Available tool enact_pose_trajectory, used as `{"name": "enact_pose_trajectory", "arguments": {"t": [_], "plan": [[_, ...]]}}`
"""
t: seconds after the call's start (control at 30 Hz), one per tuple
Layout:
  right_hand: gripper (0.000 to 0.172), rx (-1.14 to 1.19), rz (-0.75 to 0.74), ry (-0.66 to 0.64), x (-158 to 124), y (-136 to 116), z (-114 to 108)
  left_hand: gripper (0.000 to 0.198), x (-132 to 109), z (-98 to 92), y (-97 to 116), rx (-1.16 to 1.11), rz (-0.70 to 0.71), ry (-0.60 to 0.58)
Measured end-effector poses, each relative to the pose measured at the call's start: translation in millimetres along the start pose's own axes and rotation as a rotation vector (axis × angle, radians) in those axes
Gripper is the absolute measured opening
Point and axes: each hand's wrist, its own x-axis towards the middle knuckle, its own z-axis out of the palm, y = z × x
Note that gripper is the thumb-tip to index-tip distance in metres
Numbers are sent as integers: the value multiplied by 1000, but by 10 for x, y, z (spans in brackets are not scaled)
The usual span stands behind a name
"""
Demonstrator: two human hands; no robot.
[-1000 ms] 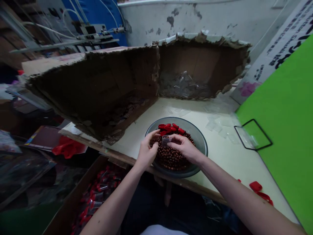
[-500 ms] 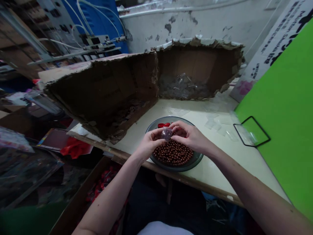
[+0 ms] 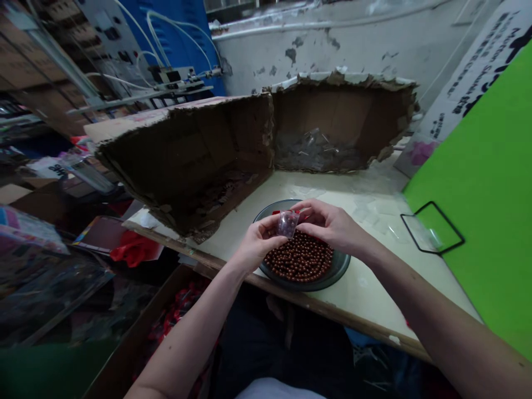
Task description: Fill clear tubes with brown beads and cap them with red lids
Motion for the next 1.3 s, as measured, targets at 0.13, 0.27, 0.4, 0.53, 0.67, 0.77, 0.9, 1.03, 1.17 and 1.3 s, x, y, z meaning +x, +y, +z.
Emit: {"name": "enact_pose_trajectory", "arguments": {"t": [0.13, 0.27, 0.4, 0.53, 0.67, 0.77, 0.9, 1.03, 1.17, 1.3], "plan": [[40, -62, 26, 33, 15, 130, -58, 51, -10, 11, 0, -14, 28, 6], [28, -434, 100, -69, 42, 451, -60, 51, -12, 33, -11, -21, 21, 17], [30, -909, 174, -183, 102, 836, 22, 51, -2, 41, -27, -19, 21, 30], [30, -1028, 196, -188, 179, 1050, 135, 52, 12, 37, -29, -43, 10, 39], [24, -1039, 174, -179, 251, 1084, 195, 52, 39, 37, -14, -51, -10, 45], [20, -1040, 164, -186, 301, 1088, 151, 49, 66, 2, -40, -45, -20, 53], [17, -1042, 188, -176, 344, 1108, -42, 35, 103, -131, -143, -44, -24, 130], [22, -1051, 260, -104, 340, 1113, -205, 21, 146, -271, -247, -85, 21, 218], [15, -1029, 279, -115, 328, 1115, -141, 19, 175, -319, -324, -106, 44, 276], [22, -1018, 304, -114, 339, 1144, 18, 22, 168, -318, -392, -102, 13, 293]]}}
